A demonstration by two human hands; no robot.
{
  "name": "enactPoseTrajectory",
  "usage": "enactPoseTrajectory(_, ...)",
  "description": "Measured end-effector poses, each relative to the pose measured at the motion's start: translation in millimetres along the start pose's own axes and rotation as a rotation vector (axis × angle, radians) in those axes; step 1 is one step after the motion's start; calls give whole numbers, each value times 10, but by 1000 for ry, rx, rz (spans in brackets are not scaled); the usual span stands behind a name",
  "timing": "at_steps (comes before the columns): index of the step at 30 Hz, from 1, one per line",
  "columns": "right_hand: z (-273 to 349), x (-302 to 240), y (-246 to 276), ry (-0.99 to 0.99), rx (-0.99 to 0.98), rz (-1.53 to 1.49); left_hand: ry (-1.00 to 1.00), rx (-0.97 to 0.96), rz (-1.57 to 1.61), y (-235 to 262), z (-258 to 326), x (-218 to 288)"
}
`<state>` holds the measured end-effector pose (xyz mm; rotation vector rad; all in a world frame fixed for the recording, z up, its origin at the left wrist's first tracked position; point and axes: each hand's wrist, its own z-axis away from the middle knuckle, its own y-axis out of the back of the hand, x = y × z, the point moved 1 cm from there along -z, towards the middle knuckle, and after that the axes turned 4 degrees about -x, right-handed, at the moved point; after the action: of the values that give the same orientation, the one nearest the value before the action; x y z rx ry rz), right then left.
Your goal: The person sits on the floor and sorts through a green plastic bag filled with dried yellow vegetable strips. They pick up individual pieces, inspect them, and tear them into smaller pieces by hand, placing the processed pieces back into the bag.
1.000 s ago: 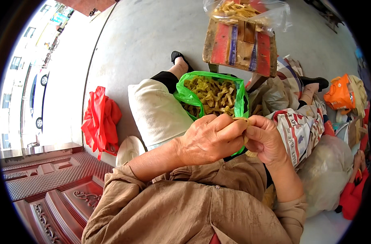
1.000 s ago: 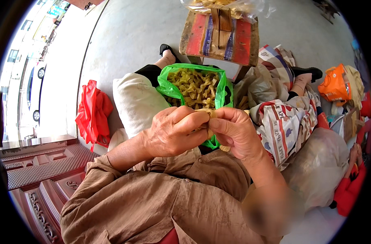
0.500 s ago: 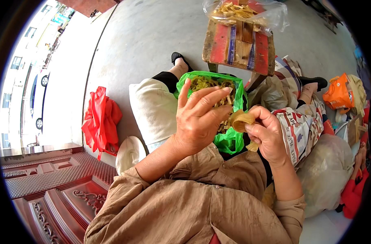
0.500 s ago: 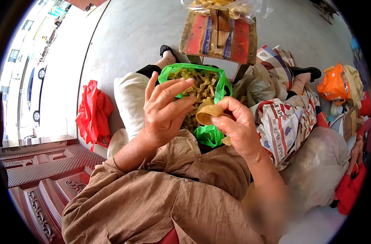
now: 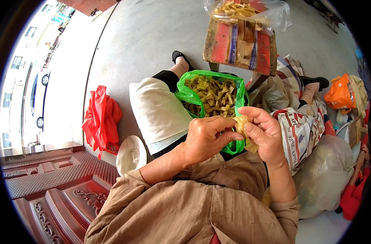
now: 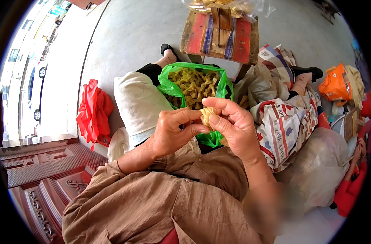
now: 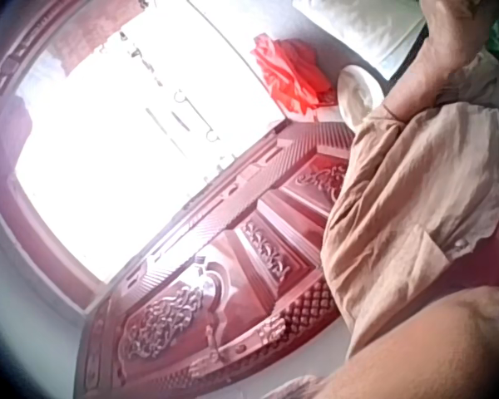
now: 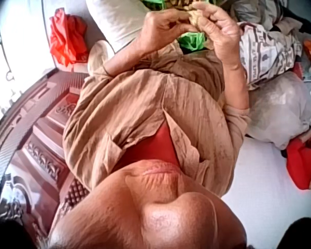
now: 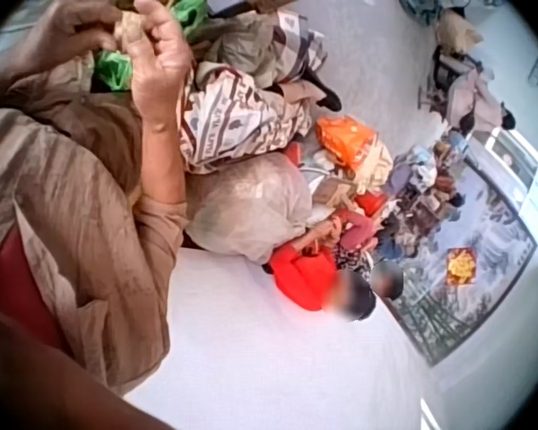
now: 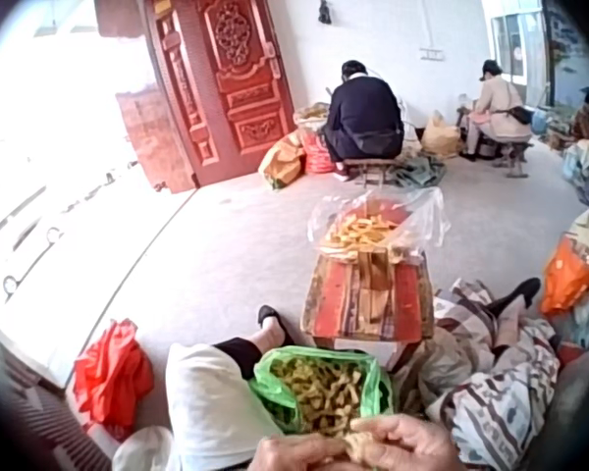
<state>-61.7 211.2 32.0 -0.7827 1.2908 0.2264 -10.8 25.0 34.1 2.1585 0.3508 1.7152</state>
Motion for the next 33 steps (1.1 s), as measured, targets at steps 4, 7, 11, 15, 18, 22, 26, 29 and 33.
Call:
enactPoseTrajectory(4, -60, 136, -103, 135, 94, 387, 379, -51, 523, -16, -5, -83)
enactPoseTrajectory(7, -47, 74, -63, 10, 53, 307, 680, -70, 918, 126, -41, -135)
enactPoseTrajectory(11, 93, -78, 32, -96, 11, 209, 645, 194, 1146, 250, -78, -74)
enactPoseTrajectory(15, 142, -11, 67, -19, -58, 598, 588, 177, 1155, 220, -73, -158)
enactPoseTrajectory(18, 128, 45, 86, 267, -15, 972, 547, 134, 948, 225, -54, -302)
enactPoseTrajectory(22, 82, 12, 168, 511, 0, 1525, 330, 202, 393, 393, -146, -456)
enactPoseTrajectory(26, -24, -9, 96, 561, -128, 1634, -432, -254, -605, 260, -381, -51)
enactPoseTrajectory(29, -57, 33, 77, 521, -221, 1517, -475, -496, -681, 181, -279, -264)
enactPoseTrajectory(33, 67, 83, 158, 359, -355, 1248, -479, -601, -665, 249, -76, -275)
